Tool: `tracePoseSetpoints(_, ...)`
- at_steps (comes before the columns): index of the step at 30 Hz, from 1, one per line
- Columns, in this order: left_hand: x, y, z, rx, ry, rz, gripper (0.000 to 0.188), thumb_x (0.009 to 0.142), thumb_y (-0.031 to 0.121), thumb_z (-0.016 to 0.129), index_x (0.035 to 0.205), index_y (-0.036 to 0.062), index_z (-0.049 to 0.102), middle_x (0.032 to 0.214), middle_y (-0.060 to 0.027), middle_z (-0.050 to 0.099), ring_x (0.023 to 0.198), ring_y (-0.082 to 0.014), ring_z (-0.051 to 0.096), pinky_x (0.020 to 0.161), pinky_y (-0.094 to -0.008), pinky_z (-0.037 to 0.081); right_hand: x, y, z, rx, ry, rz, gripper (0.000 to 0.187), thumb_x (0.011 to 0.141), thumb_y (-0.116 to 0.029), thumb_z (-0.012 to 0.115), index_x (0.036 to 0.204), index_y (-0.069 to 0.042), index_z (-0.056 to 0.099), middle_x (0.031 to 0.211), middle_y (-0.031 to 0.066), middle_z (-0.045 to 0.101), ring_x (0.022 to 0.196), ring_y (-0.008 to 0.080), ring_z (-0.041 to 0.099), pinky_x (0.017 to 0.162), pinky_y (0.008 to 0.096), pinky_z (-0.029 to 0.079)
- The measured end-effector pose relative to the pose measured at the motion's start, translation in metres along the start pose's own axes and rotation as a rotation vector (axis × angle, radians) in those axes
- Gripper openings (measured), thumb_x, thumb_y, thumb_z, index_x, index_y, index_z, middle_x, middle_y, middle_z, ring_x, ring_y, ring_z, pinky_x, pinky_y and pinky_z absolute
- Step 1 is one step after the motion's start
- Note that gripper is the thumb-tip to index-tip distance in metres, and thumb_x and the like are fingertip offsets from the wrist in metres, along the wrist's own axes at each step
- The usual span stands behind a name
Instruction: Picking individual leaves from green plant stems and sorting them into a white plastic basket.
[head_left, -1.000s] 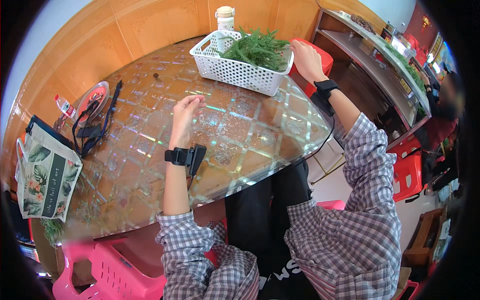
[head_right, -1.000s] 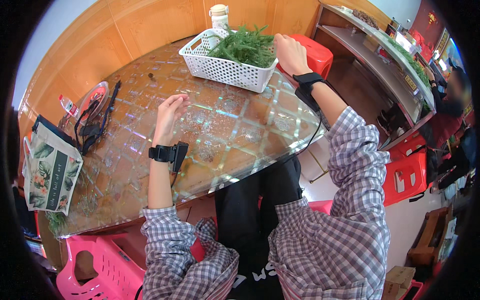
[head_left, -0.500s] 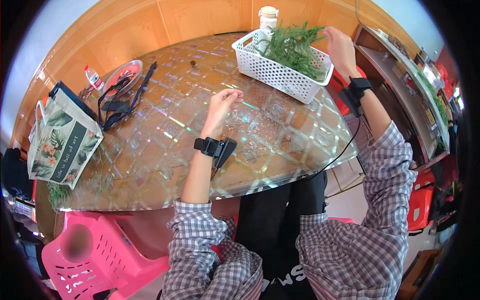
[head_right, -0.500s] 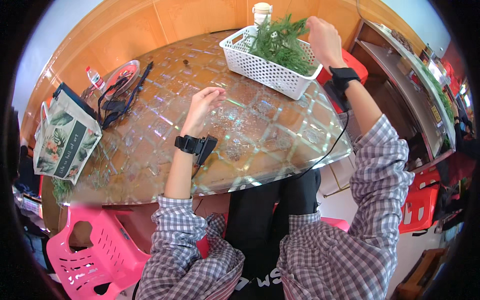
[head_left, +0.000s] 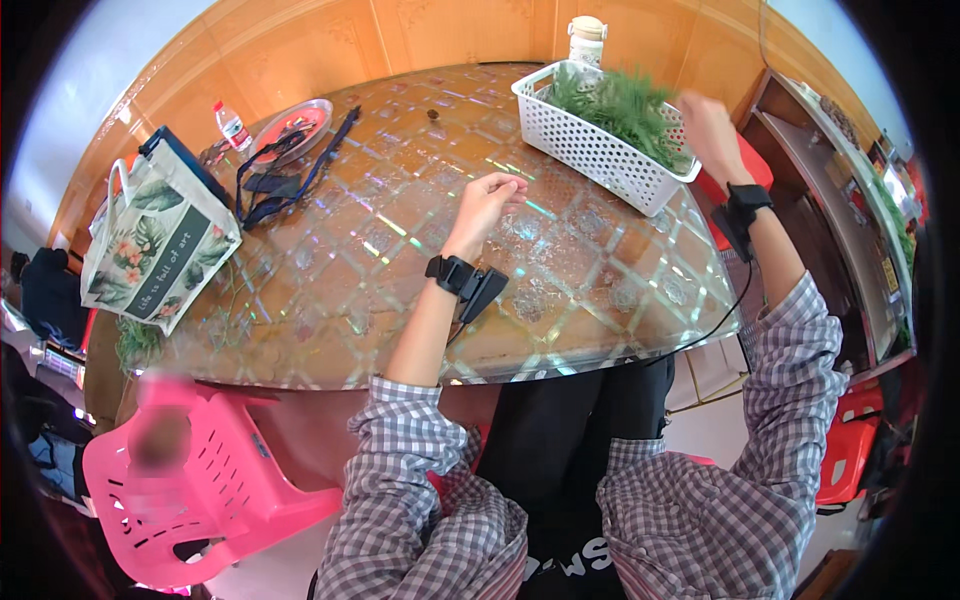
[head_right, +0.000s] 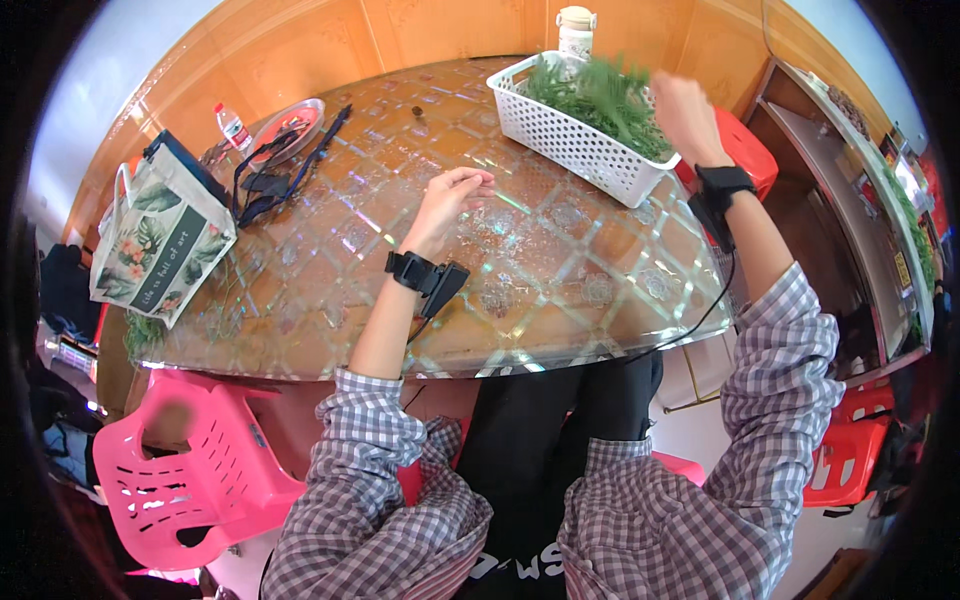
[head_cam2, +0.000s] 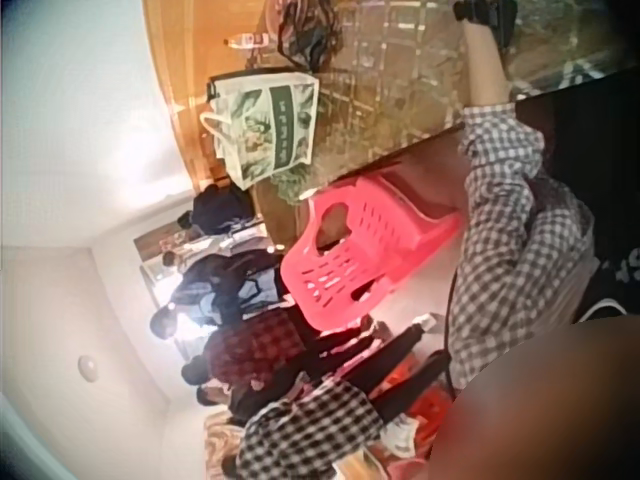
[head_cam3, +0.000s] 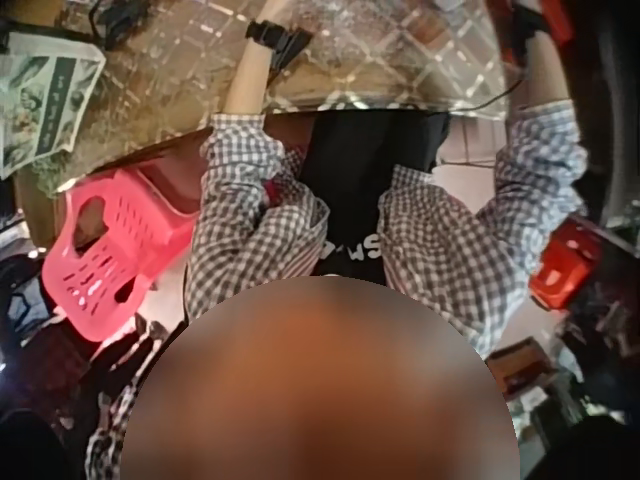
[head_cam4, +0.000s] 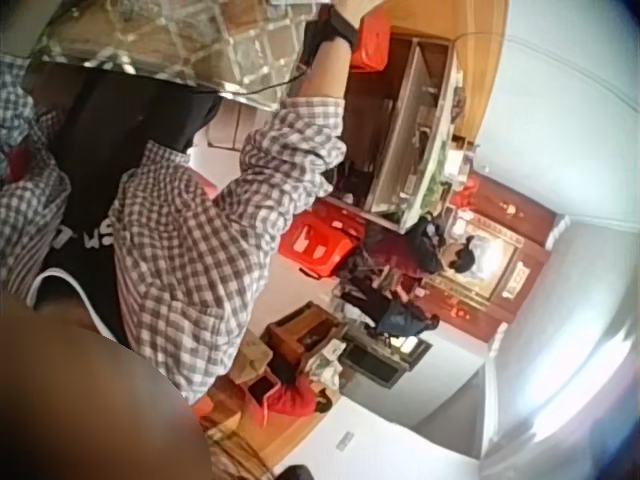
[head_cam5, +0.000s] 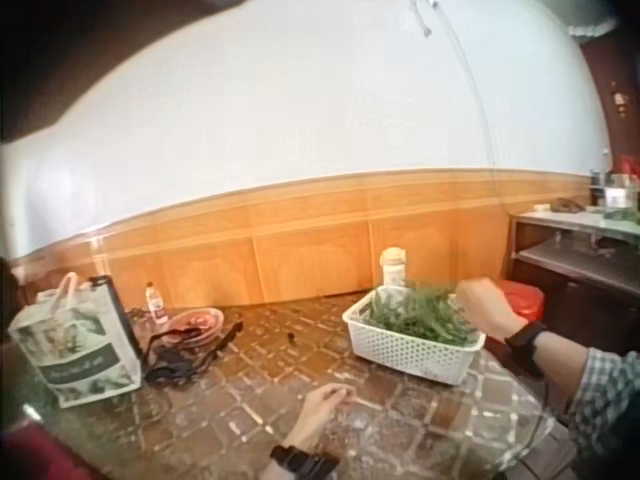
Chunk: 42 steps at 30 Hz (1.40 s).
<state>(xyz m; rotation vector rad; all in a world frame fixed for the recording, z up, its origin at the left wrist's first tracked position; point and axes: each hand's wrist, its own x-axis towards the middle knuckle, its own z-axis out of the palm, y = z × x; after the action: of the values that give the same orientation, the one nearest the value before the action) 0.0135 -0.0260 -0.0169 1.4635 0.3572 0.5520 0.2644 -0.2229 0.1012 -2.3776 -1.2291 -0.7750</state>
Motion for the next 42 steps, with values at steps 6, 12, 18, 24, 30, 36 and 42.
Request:
tracePoseSetpoints(6,-0.002,-0.005,-0.002,-0.026,0.11,-0.01,0.024,0.089,0.023,0.05,0.091,0.0009,0.061,0.092,-0.0061,0.062,0.08,-0.0121,0.059,0.072,-0.0258,0.046,-0.038,0.004,0.023,0.143,-0.15,-0.11,0.015,0.079,-0.012,0.049,0.082,-0.003,0.061,0.08,0.0196,0.06,0.077,0.0375,0.058,0.067,0.045,0.045)
tracePoseSetpoints(12,-0.002,-0.013,-0.012,0.436,0.161,0.082,0.024,0.087,0.021,0.054,0.083,-0.0006,0.063,0.083,-0.0063,0.063,0.072,-0.011,0.058,0.065,-0.0244,0.046,-0.053,-0.006,0.004,0.143,-0.001,-0.068,0.016,0.081,-0.015,0.048,0.084,-0.005,0.06,0.081,0.018,0.061,0.078,0.0364,0.058,0.066,0.0449,0.046)
tracePoseSetpoints(18,-0.031,-0.012,-0.009,0.543,0.205,0.177,0.02,0.08,0.018,0.057,0.088,0.0015,0.064,0.077,-0.009,0.065,0.072,-0.015,0.062,0.066,-0.0272,0.047,-0.058,-0.017,-0.022,0.086,0.088,0.199,0.017,0.084,-0.019,0.045,0.089,-0.009,0.059,0.081,0.0169,0.062,0.079,0.0362,0.058,0.064,0.0451,0.045)
tracePoseSetpoints(24,-0.057,0.012,0.006,0.593,0.211,0.089,0.019,0.081,0.016,0.056,0.09,0.0012,0.064,0.08,-0.0091,0.066,0.074,-0.0145,0.062,0.068,-0.0275,0.047,-0.045,-0.028,-0.037,0.231,0.352,0.218,0.018,0.085,-0.021,0.045,0.088,-0.01,0.06,0.074,0.0147,0.062,0.072,0.0312,0.061,0.061,0.0419,0.045)
tracePoseSetpoints(30,-0.062,0.024,0.008,0.368,0.2,0.09,0.025,0.086,0.021,0.05,0.092,0.0008,0.063,0.079,-0.0072,0.065,0.075,-0.0127,0.061,0.067,-0.0265,0.047,-0.051,-0.079,-0.027,1.43,-0.097,0.404,0.02,0.082,-0.016,0.046,0.083,-0.002,0.06,0.055,0.0035,0.054,0.043,0.0098,0.043,0.043,0.0237,0.033)
tracePoseSetpoints(36,-0.042,0.012,0.017,0.547,0.003,-0.024,0.032,0.091,0.028,0.044,0.098,0.0014,0.06,0.084,-0.0038,0.063,0.079,-0.0122,0.06,0.066,-0.0243,0.046,-0.12,-0.145,0.044,1.923,-0.958,0.587,0.015,0.084,-0.012,0.05,0.093,-0.003,0.056,0.056,0.0008,0.05,0.043,0.0069,0.038,0.04,0.0211,0.027)
tracePoseSetpoints(42,-0.018,0.015,0.024,0.276,-0.051,-0.036,0.027,0.089,0.023,0.049,0.099,0.0001,0.059,0.087,-0.0046,0.062,0.077,-0.0125,0.06,0.067,-0.0227,0.045,-0.106,-0.15,0.069,1.864,-0.684,0.45,0.015,0.087,-0.014,0.047,0.092,-0.005,0.058,0.06,-0.0006,0.053,0.048,0.006,0.043,0.044,0.0201,0.032)
